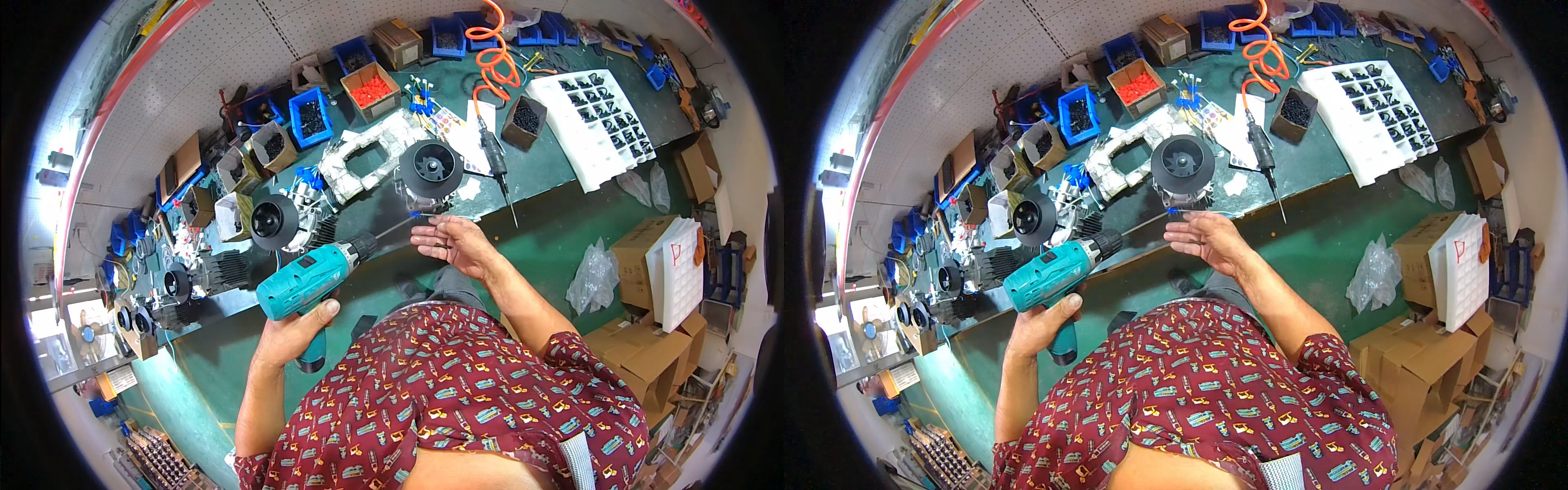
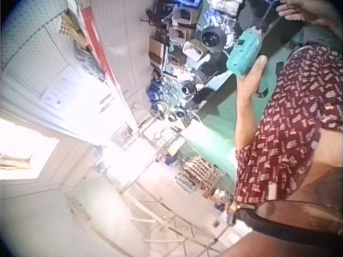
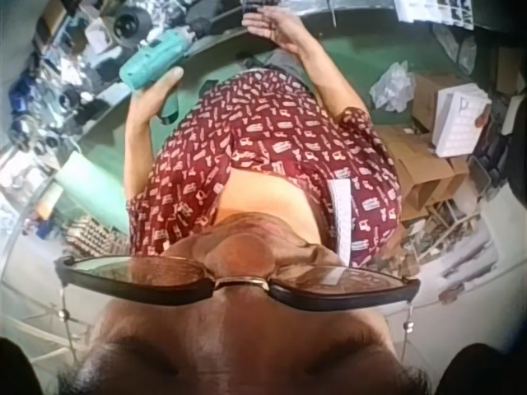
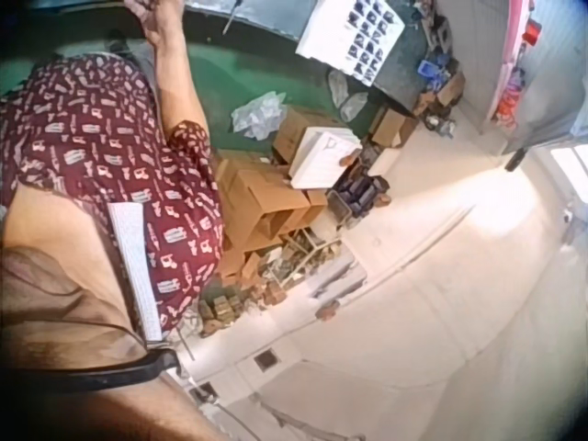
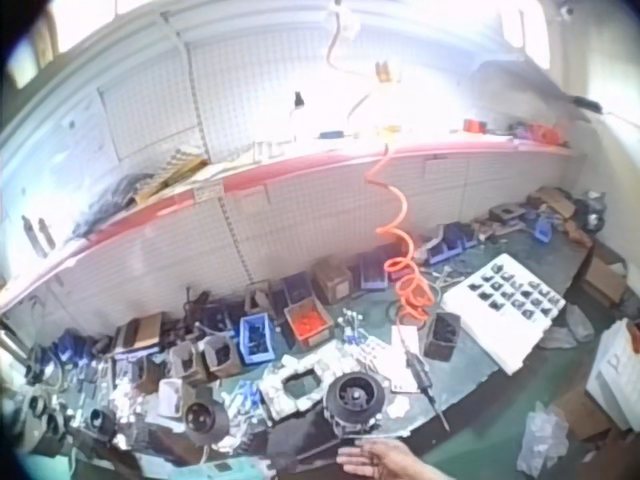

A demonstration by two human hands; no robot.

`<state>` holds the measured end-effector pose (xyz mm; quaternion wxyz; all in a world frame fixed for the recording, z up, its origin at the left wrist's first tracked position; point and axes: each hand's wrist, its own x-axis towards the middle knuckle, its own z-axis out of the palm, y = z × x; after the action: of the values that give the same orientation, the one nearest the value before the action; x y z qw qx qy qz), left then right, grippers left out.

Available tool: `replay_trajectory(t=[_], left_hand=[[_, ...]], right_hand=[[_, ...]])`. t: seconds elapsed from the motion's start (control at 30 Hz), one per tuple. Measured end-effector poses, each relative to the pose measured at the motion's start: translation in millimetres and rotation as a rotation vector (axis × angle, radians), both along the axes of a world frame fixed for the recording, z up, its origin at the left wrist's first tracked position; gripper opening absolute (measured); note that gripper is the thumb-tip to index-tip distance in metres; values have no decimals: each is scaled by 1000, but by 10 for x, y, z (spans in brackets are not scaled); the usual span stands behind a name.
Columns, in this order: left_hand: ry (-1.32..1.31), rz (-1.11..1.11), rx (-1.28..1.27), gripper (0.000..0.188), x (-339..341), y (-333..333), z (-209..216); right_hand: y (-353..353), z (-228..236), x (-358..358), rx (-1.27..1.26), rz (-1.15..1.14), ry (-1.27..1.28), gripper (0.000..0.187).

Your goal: The person assembles small electric motors on a workbench. They use a cordless drill to fasten screws into motor housings, then switch to a pneumatic impact driver to tighten additional fasteners. The person handles multiple motor units one at a time, rotating them to access different sides.

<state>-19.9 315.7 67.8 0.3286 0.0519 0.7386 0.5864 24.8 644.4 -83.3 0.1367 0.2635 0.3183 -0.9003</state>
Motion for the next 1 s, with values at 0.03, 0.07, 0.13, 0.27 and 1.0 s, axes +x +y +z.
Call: replay_trajectory(t=[0.03, 0.07, 0.13, 0.27, 1.0], left_hand=[[-23, 12, 12, 42, 3, 1, 1], [-47, 25, 24, 41, 8, 3, -2], [-84, 45, 44, 40, 16, 4, -12], [-111, 61, 68, 40, 17, 3, -46], [92, -55, -157, 39, 35, -130, 29]], right_hand=[[-5, 12, -8, 10, 17, -6, 31], [-17, -51, -27, -4, -2, -8, 24], [6, -190, -58, -7, 3, -38, 20], [10, -243, -56, -124, -57, -53, 15], [-227, -315, -288, -452, 52, -81, 19]])
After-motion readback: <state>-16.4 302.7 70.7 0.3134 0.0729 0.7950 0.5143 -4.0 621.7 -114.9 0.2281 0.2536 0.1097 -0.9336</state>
